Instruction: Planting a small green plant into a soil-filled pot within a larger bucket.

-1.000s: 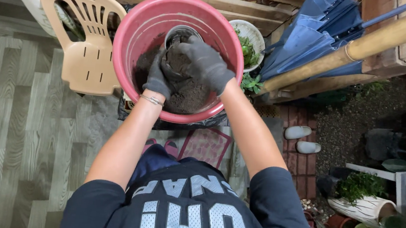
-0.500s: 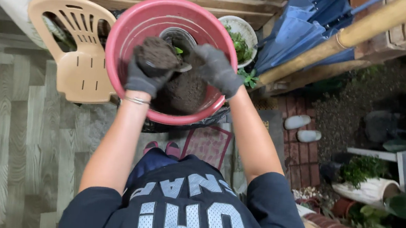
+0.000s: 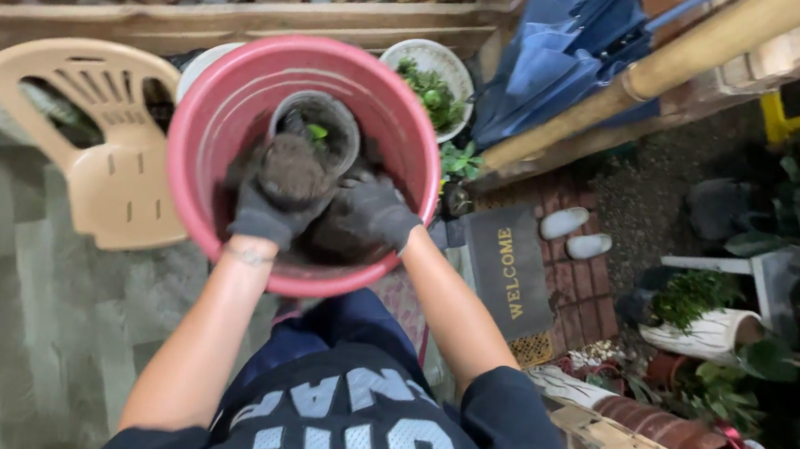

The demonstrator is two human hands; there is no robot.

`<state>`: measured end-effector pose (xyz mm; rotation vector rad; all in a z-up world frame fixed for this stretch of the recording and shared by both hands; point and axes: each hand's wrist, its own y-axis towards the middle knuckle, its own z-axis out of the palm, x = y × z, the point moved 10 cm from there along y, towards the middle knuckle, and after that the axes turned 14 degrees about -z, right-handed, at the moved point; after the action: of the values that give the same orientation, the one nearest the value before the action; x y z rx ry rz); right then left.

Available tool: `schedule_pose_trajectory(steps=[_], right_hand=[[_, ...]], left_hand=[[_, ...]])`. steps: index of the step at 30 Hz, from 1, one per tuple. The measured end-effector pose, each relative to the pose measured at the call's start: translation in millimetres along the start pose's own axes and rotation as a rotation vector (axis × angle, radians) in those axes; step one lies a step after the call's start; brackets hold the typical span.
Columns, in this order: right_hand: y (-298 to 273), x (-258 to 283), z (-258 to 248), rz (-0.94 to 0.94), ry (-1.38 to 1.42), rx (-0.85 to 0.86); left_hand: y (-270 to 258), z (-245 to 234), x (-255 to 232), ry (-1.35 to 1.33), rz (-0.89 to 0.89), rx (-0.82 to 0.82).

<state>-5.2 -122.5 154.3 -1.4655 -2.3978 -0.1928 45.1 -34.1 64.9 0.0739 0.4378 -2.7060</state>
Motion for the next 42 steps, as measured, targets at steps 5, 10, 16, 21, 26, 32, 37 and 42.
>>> schedule_pose_trajectory(steps=[5, 10, 16, 21, 26, 32, 37, 42], right_hand=[[-28.3, -63.5, -63.6, 0.088, 0.516, -0.357], [-73.5, -208.8, -86.2, 0.378, 0.758, -0.533], [-78.4, -401.8, 54.3, 0.346, 0.67, -0.765], [-41.8, -553.9, 201.2, 0.562, 0.308, -0.621], [2.0, -633.4, 232.3, 0.489, -0.197, -0.482], [39.5, -642.4, 237.5, 0.592, -0.276, -0.201], [25.3, -639.6, 224.7, 0.639, -0.261, -0.204], [-5.9, -587.9, 138.2, 0.655, 0.172, -0.734]], left_hand=[[25.3, 31.5, -0.5, -0.012, -0.048, 0.012], [81.3, 34.3, 8.5, -0.065, -0.053, -0.024], [126.7, 18.3, -8.8, -0.113, -0.007, -0.094], [120.9, -17.9, -32.1, -0.141, 0.062, -0.135], [11.1, -94.2, -17.6, -0.164, 0.144, -0.173], [-33.1, -112.0, 26.4, -0.204, 0.204, -0.242], [-52.2, -113.4, 53.6, -0.223, 0.197, -0.268], [64.4, -68.4, -9.0, -0.226, 0.167, -0.26]])
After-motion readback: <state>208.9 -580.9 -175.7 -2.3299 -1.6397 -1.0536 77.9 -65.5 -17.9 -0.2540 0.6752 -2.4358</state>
